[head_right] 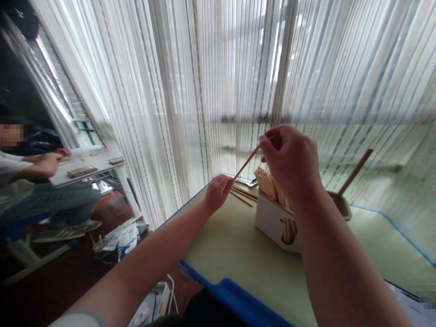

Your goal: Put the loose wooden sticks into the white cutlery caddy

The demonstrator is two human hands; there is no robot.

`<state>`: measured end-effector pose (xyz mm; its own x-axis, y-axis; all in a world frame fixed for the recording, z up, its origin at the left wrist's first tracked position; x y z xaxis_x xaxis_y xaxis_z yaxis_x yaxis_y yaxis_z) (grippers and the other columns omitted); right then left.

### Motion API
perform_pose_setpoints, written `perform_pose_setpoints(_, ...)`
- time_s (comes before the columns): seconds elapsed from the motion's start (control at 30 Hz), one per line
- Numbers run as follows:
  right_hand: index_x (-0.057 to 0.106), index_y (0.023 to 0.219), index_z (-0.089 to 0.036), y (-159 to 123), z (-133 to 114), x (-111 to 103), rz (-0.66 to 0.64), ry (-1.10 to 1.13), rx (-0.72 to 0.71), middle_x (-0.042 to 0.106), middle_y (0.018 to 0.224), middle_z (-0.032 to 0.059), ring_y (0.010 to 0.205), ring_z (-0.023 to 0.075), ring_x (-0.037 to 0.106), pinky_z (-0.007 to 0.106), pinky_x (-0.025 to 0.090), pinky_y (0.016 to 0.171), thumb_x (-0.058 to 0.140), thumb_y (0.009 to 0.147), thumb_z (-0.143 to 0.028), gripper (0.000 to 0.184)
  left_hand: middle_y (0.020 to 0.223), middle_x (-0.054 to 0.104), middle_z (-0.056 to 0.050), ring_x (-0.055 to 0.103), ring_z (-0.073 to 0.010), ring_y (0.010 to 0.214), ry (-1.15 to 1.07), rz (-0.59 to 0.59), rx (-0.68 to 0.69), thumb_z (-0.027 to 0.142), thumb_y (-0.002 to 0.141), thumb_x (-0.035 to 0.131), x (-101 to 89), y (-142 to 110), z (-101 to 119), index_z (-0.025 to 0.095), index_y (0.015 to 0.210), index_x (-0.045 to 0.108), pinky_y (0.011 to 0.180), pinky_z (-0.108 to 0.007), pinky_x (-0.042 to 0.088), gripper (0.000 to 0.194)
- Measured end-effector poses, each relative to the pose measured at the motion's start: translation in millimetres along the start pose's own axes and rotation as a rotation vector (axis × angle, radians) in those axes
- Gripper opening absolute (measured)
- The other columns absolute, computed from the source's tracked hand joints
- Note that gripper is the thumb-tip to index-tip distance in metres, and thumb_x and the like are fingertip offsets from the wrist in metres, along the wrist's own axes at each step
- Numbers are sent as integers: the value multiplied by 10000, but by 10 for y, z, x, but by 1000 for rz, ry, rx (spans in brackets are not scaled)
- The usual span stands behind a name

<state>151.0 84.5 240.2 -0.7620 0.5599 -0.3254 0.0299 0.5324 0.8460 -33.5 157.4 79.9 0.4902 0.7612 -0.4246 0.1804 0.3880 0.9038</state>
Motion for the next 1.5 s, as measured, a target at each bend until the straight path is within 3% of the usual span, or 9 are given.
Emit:
perform_pose_setpoints(0.27,621,829,-169,-5,69,109,-65,83,31,636,604,24,526,130,590,253,452,554,487,826,-416,281,855,639,-59,593,-151,824,-146,-84,53,344,889,445,79,-25,113,156,952,575,764,-294,466,237)
perform_pose_setpoints(0.47,603,874,-168,-4,82,34,12,140,59,641,642,32,501,120,573,240,444,501,471,838,-453,317,813,642,-52,596,-134,762,-213,-165,58,217,886,373,91,-61,124,148,901,592,721,-264,464,230)
perform_pose_setpoints(0.67,588,937,-174,24,136,-46,81,194,70,647,661,30,470,104,561,224,432,473,459,847,-464,329,656,601,-19,564,-117,623,-135,-171,90,242,867,421,133,-61,162,159,780,599,628,-231,434,215)
perform_pose_setpoints(0.73,599,939,-166,31,148,7,-1,185,86,650,655,36,477,107,568,224,433,478,475,837,-458,333,672,612,-27,571,-118,637,-109,-153,102,266,888,408,118,-52,192,158,779,599,636,-232,430,245)
perform_pose_setpoints(0.93,651,766,-146,-26,136,295,-419,154,74,621,550,21,455,104,565,212,425,466,564,776,-361,232,714,645,-41,588,-120,647,-106,-76,124,293,910,393,-12,-6,309,156,811,598,636,-233,432,266)
perform_pose_setpoints(1.2,657,724,-160,-164,90,441,-725,165,103,639,554,5,425,93,558,194,421,422,572,763,-274,148,717,647,-37,580,-114,654,-181,6,119,274,905,412,-178,49,423,159,842,603,643,-232,444,232)
perform_pose_setpoints(1.33,650,694,-159,-117,97,305,-690,124,112,641,556,8,426,86,558,186,413,415,556,784,-290,185,716,631,-25,557,-104,618,-271,-16,127,308,882,459,-197,40,463,157,1019,590,629,-231,451,242)
perform_pose_setpoints(1.4,648,693,-156,-48,162,126,-628,105,128,639,556,12,434,86,560,183,411,414,561,783,-306,196,686,610,-14,534,-97,575,-304,-61,116,330,870,478,-152,13,451,148,1071,572,601,-224,445,287)
perform_pose_setpoints(1.5,636,699,-141,59,336,-274,-489,114,192,648,593,33,443,88,558,187,419,407,561,779,-315,206,686,611,-21,537,-102,584,-295,-149,70,322,873,463,-29,-41,399,151,995,602,608,-224,440,252)
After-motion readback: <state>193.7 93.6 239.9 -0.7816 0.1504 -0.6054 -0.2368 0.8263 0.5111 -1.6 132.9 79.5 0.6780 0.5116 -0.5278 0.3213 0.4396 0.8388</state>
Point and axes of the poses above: each hand's wrist, its own y-axis towards the middle knuckle, its own x-axis out of the palm, z = x × y, the point moved 5 cm from there along y, towards the middle knuckle
